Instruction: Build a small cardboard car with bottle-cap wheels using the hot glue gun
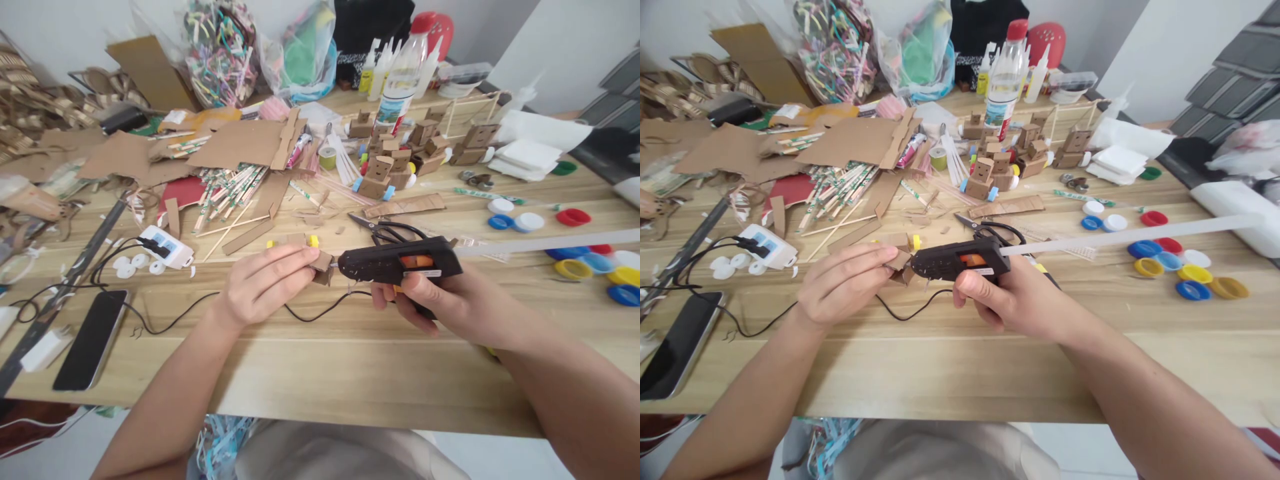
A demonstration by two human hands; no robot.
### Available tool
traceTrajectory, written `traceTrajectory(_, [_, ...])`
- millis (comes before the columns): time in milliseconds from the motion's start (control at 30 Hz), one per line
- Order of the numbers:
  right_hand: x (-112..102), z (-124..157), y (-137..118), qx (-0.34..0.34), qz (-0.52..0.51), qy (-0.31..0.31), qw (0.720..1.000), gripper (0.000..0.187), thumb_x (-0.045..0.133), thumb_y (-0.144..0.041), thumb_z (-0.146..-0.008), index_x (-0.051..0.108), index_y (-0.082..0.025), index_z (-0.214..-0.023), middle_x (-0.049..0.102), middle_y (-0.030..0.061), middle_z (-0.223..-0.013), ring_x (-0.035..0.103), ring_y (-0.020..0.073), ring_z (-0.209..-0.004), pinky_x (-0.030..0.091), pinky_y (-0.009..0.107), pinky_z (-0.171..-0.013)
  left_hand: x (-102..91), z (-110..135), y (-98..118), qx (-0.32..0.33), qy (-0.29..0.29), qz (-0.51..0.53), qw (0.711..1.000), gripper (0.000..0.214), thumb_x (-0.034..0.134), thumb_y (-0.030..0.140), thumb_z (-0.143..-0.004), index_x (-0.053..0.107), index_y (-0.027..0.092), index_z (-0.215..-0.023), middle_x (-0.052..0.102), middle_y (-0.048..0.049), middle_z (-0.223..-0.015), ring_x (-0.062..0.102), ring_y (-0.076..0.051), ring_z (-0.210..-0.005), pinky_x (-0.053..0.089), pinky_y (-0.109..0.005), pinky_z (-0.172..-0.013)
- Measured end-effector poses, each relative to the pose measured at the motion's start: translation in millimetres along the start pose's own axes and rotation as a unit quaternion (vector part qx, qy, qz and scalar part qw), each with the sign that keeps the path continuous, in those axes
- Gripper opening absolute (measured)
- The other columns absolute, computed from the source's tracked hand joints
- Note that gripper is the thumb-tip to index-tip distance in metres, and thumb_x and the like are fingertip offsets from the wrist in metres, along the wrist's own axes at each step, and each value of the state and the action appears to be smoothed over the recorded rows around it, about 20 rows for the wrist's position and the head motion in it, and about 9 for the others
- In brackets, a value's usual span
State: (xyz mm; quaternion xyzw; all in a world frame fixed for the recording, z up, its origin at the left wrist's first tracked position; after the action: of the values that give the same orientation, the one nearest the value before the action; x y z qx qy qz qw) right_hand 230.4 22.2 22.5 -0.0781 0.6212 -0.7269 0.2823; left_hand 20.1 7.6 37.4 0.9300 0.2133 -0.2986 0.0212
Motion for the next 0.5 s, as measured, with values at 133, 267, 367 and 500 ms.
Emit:
traceTrajectory(133, [-1.9,-0.2,-0.3,-0.004,0.008,0.005,1.0,0.082,0.054,-0.101,-0.069,0.061,-0.019,-0.073,0.046,-0.006,-0.043,0.041,0.0107,-0.035,0.034,0.027,-0.043,-1.8,-1.6,0.9,0.003,0.001,-0.016,1.0,0.023,0.071,0.007,-0.093,0.072,0.02,-0.112,0.084,-0.0059,-0.114,0.08,-0.021,-0.109,0.07,-0.033,-0.093])
traceTrajectory(267, [-3.5,-0.8,-0.9,-0.012,0.006,0.006,1.0,0.081,0.054,-0.1,-0.07,0.06,-0.02,-0.072,0.046,-0.0064,-0.042,0.039,0.01,-0.035,0.033,0.027,-0.044,-2.8,-2.1,1.9,0.007,-0.004,-0.023,1.0,0.023,0.07,0.007,-0.094,0.072,0.019,-0.113,0.083,-0.0066,-0.115,0.08,-0.021,-0.11,0.071,-0.033,-0.092])
traceTrajectory(367, [-4.0,-1.3,-2.2,-0.012,0.01,0.009,1.0,0.081,0.054,-0.1,-0.07,0.06,-0.02,-0.072,0.046,-0.0057,-0.043,0.039,0.0105,-0.035,0.033,0.027,-0.043,-3.6,-1.4,1.7,0.006,0.003,-0.02,1.0,0.024,0.07,0.005,-0.094,0.072,0.02,-0.112,0.084,-0.0059,-0.115,0.079,-0.021,-0.11,0.07,-0.032,-0.092])
traceTrajectory(500, [-3.7,-1.6,-3.6,-0.005,0.022,0.011,1.0,0.082,0.053,-0.101,-0.07,0.06,-0.02,-0.073,0.045,-0.006,-0.041,0.04,0.0108,-0.035,0.034,0.027,-0.044,-2.9,-0.4,2.3,0.009,-0.008,-0.011,1.0,0.024,0.07,0.006,-0.093,0.072,0.021,-0.113,0.083,-0.0057,-0.118,0.078,-0.022,-0.113,0.07,-0.034,-0.095])
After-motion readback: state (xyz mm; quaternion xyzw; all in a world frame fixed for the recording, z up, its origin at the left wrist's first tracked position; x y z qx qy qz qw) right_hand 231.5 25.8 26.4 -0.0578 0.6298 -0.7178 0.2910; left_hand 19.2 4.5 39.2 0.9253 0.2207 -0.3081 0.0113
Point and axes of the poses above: each hand's wrist, its own z-axis away from the middle knuckle, its own x-axis out of the palm, y = z × x, the point moved 6 cm from there along -z, towards the middle knuckle
